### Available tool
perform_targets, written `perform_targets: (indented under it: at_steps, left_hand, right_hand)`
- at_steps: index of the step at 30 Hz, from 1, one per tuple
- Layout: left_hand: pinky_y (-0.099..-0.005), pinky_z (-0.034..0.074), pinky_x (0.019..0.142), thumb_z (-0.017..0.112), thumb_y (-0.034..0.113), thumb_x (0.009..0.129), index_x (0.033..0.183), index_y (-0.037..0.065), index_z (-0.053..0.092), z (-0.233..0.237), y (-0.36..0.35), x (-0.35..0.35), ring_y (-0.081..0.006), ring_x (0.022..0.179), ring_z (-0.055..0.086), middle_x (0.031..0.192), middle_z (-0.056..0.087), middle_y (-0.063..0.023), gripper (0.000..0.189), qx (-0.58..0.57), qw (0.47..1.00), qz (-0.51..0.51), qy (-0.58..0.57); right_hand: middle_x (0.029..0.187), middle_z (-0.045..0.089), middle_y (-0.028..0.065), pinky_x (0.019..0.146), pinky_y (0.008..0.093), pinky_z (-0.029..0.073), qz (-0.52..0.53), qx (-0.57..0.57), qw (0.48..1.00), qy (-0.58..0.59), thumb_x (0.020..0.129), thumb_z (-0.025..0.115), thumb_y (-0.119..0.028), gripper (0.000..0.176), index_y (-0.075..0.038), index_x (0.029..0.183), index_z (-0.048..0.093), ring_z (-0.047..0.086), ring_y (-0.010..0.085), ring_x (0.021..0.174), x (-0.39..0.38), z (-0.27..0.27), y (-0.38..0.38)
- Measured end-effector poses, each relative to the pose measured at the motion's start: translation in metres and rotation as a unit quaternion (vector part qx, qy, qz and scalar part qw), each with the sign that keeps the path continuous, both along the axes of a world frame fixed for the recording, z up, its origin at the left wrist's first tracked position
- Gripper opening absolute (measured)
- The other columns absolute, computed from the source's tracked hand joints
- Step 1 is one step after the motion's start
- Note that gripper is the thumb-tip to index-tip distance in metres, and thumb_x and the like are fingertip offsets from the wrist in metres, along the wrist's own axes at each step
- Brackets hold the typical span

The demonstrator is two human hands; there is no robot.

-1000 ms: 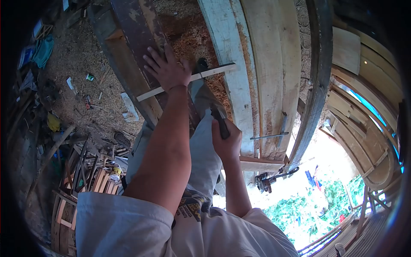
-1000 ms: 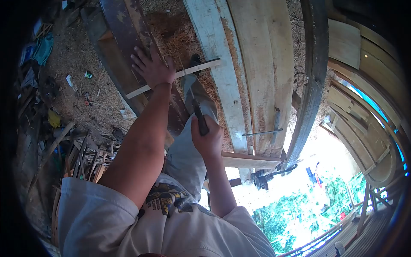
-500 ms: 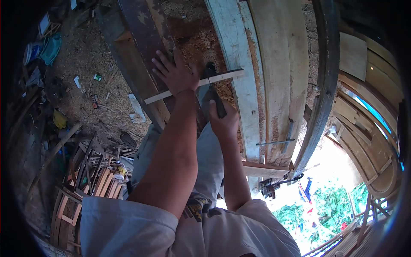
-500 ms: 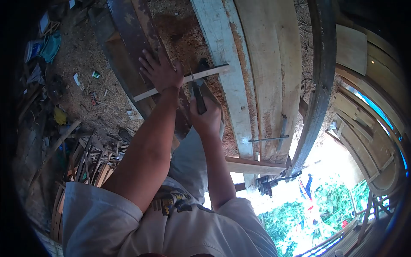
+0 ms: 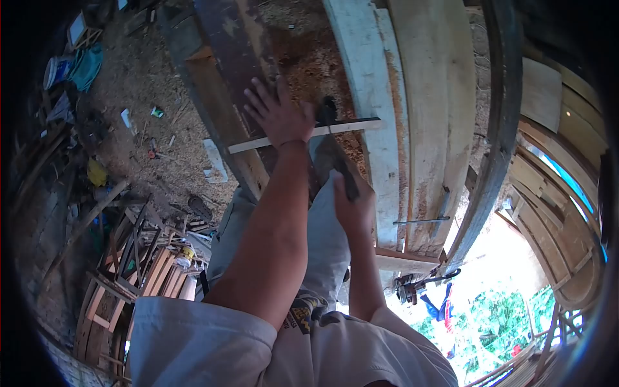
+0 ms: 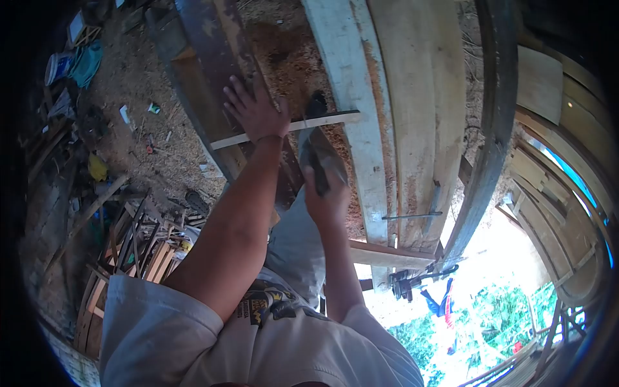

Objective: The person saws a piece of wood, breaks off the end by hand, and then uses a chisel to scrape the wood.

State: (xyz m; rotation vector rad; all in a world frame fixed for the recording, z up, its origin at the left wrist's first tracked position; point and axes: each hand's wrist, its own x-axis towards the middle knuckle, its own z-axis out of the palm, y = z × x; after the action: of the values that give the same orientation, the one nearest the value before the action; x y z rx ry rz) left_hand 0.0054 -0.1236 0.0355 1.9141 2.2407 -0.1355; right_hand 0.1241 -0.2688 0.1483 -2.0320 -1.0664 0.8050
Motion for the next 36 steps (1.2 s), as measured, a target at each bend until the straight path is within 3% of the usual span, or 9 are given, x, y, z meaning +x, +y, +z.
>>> perform_targets:
  at_steps: [1, 3, 8, 15, 18, 23, 25, 29, 36]
  left_hand:
    - [-0.0667, 0.013, 0.131, 0.062, 0.045, 0.092, 0.165, 0.021, 0.041, 0.0, -0.001, 0.001, -0.0529, 0.163, 0.01, 0.177, 0.013, -0.0257, 0.08, 0.003, 1.0, 0.001, -0.001]
    - [-0.0673, 0.014, 0.13, 0.063, 0.046, 0.092, 0.165, 0.02, 0.041, 0.0, -0.001, -0.007, -0.0523, 0.163, 0.012, 0.178, 0.013, -0.025, 0.081, 0.005, 1.0, 0.0, 0.001]
    - [-0.0661, 0.015, 0.131, 0.061, 0.047, 0.092, 0.165, 0.02, 0.04, -0.002, -0.002, -0.003, -0.052, 0.163, 0.013, 0.177, 0.014, -0.0249, 0.081, 0.021, 1.0, -0.007, 0.01]
    - [-0.0651, 0.014, 0.131, 0.061, 0.046, 0.091, 0.163, 0.02, 0.043, -0.004, -0.003, -0.001, -0.0514, 0.163, 0.013, 0.177, 0.016, -0.0242, 0.079, 0.025, 1.0, -0.002, -0.008]
    - [-0.0649, 0.014, 0.131, 0.061, 0.046, 0.091, 0.163, 0.02, 0.044, -0.005, 0.001, -0.003, -0.051, 0.163, 0.013, 0.177, 0.017, -0.024, 0.078, 0.047, 0.999, -0.002, -0.002]
    - [-0.065, 0.015, 0.131, 0.061, 0.046, 0.093, 0.162, 0.02, 0.045, -0.005, -0.003, -0.003, -0.0508, 0.163, 0.014, 0.177, 0.017, -0.024, 0.076, 0.028, 1.0, -0.001, 0.0]
    - [-0.065, 0.015, 0.131, 0.061, 0.046, 0.093, 0.162, 0.02, 0.045, -0.004, -0.003, -0.004, -0.0508, 0.163, 0.014, 0.177, 0.018, -0.0238, 0.076, 0.03, 1.0, -0.002, -0.001]
    - [-0.0648, 0.016, 0.131, 0.061, 0.046, 0.093, 0.162, 0.019, 0.045, -0.002, -0.004, -0.003, -0.0508, 0.163, 0.015, 0.177, 0.018, -0.0233, 0.075, 0.04, 0.999, -0.007, -0.001]
    - [-0.0645, 0.016, 0.131, 0.062, 0.044, 0.092, 0.161, 0.021, 0.045, -0.005, -0.006, -0.003, -0.0503, 0.163, 0.015, 0.177, 0.018, -0.023, 0.075, 0.039, 0.999, -0.002, -0.008]
  right_hand:
    - [0.068, 0.063, 0.0076, 0.061, 0.0335, 0.048, 0.002, -0.001, 1.0, 0.01, 0.102, 0.073, -0.023, 0.028, 0.004, 0.093, 0.073, 0.055, 0.0101, 0.065, -0.002, 0.014, 0.001]
    - [0.075, 0.064, 0.0186, 0.069, 0.043, 0.05, -0.064, -0.21, 0.964, 0.148, 0.097, 0.078, -0.019, 0.029, 0.004, 0.084, 0.067, 0.062, 0.0342, 0.069, 0.002, 0.039, 0.005]
    - [0.081, 0.073, 0.0144, 0.068, 0.0335, 0.053, -0.021, -0.16, 0.984, 0.079, 0.102, 0.073, -0.022, 0.027, 0.004, 0.103, 0.074, 0.063, 0.0125, 0.071, -0.013, 0.011, 0.017]
    - [0.066, 0.058, 0.0127, 0.059, 0.0392, 0.045, -0.073, -0.159, 0.978, 0.117, 0.098, 0.076, -0.022, 0.03, 0.0, 0.081, 0.064, 0.055, 0.023, 0.059, -0.012, 0.038, -0.014]
    - [0.08, 0.072, 0.0139, 0.066, 0.0338, 0.052, 0.009, -0.216, 0.976, 0.038, 0.104, 0.07, -0.021, 0.026, 0.003, 0.111, 0.076, 0.059, 0.0118, 0.072, -0.009, 0.016, 0.015]
    - [0.078, 0.071, 0.0119, 0.067, 0.0329, 0.051, -0.05, -0.18, 0.973, 0.134, 0.104, 0.071, -0.022, 0.028, 0.004, 0.112, 0.075, 0.059, 0.0114, 0.074, -0.004, 0.048, -0.016]
    - [0.066, 0.056, 0.01, 0.059, 0.0352, 0.043, -0.056, -0.155, 0.979, 0.124, 0.101, 0.074, -0.019, 0.032, 0.0, 0.078, 0.063, 0.051, 0.0164, 0.061, -0.003, 0.049, -0.022]
    - [0.076, 0.069, 0.0096, 0.066, 0.0317, 0.05, -0.01, -0.184, 0.98, 0.076, 0.103, 0.071, -0.02, 0.024, 0.004, 0.103, 0.073, 0.058, 0.0104, 0.071, -0.003, 0.007, 0.011]
    - [0.062, 0.057, 0.0135, 0.058, 0.0404, 0.044, -0.055, -0.17, 0.979, 0.102, 0.098, 0.075, -0.018, 0.032, 0.0, 0.076, 0.061, 0.053, 0.026, 0.055, -0.003, 0.05, -0.024]
